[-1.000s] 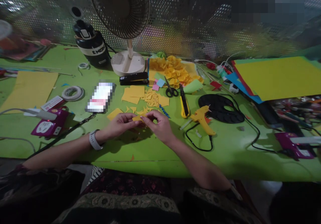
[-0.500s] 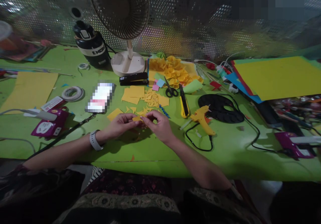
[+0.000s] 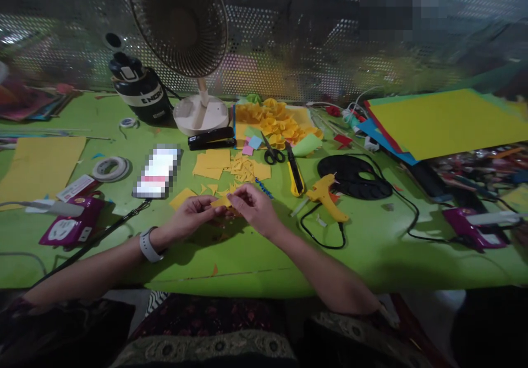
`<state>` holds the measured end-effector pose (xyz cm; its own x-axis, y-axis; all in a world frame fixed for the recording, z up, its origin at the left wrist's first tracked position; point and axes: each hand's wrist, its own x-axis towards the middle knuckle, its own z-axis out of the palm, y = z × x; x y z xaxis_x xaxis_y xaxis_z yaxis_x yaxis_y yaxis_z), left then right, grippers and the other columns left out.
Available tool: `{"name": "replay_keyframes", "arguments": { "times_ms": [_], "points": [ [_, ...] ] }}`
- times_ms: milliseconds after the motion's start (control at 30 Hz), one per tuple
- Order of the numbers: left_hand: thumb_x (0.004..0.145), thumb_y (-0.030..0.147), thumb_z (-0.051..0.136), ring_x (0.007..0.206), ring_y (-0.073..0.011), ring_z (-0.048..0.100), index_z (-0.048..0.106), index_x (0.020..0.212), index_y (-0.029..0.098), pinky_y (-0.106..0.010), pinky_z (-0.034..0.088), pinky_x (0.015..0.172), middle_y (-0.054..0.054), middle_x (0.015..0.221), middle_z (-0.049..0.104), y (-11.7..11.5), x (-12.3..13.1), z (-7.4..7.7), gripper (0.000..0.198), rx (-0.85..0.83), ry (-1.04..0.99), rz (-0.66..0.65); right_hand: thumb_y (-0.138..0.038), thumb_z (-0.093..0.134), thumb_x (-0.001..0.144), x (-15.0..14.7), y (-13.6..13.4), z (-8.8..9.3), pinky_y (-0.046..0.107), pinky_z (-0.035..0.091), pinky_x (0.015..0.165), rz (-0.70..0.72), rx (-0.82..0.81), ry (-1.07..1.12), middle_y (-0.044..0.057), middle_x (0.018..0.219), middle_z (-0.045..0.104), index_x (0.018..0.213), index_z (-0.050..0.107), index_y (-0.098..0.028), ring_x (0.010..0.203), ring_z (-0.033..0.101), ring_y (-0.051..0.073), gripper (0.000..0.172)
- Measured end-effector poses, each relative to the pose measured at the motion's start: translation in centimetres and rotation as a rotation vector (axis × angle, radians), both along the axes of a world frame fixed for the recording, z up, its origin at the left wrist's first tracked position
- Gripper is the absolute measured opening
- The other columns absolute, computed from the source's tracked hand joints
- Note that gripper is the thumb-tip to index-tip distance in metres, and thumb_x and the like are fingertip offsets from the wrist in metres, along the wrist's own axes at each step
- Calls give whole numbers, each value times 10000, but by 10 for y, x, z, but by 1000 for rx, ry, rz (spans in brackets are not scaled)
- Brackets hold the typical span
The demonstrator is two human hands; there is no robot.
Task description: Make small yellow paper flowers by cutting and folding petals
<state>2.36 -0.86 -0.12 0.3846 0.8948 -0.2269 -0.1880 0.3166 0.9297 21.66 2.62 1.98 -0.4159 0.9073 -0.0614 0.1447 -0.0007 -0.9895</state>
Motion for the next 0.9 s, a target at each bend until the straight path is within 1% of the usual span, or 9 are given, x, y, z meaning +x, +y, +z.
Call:
{"name": "replay_keyframes", "arguments": {
  "times_ms": [67,100,200,300,433,567,733,800,900],
  "points": [
    [826,377,726,753,-120,701,708,947,145,-277,582,742,-76,918,762,-1,1,1,263,-12,-3,-12,-526,682,803,-1,-1,-2,259,450,552,40,27,-39,-27,697,507,763,510,-207,612,516,119,364],
    [829,380,722,756,-122,700,710,944,143,-275,579,737,-78,919,761,-1,1,2,264,-25,-6,-20,-510,684,804,-1,-1,-3,257,434,538,38,52,-52,-35,678,486,743,494,-210,592,496,114,361],
    [823,387,729,746,-122,696,711,934,135,-267,575,719,-79,909,759,-2,2,5,276,-76,-41,-36,-475,659,832,0,-1,-7,253,399,529,28,124,-85,-41,664,469,731,487,-208,572,454,105,334],
    [811,375,746,726,-113,692,709,937,126,-251,570,699,-80,893,759,-2,2,5,281,-117,-96,-40,-481,652,837,1,0,-10,241,350,505,43,153,-107,-52,631,428,711,474,-207,554,408,98,350],
    [803,352,760,708,-104,688,702,922,122,-240,565,695,-75,865,756,-2,2,3,264,-154,-145,-48,-514,658,826,1,-1,-11,239,341,489,63,135,-127,-55,602,416,694,474,-208,537,407,99,380],
    [817,350,745,713,-108,689,699,923,131,-246,567,696,-66,866,753,-1,1,3,247,-134,-113,-51,-551,651,819,1,2,-11,234,336,475,57,141,-144,-53,584,427,664,460,-210,523,403,97,421],
    [828,360,727,760,-116,696,711,925,146,-261,567,757,-59,873,757,2,-2,4,236,-61,-31,-50,-580,603,850,6,7,-7,242,379,466,179,11,-106,-37,589,520,736,529,-204,502,462,105,399],
    [819,367,732,755,-126,700,710,926,144,-271,573,743,-70,887,760,3,-3,3,249,-70,14,-64,-553,590,872,6,6,-6,241,370,468,189,58,-136,-36,586,524,738,535,-203,501,465,107,379],
    [797,380,750,704,-129,696,708,899,138,-261,573,674,-73,856,760,2,-4,1,266,-73,79,-78,-480,557,913,4,1,-4,242,346,493,166,222,-206,-30,606,531,722,525,-202,527,459,107,340]
  ]
}}
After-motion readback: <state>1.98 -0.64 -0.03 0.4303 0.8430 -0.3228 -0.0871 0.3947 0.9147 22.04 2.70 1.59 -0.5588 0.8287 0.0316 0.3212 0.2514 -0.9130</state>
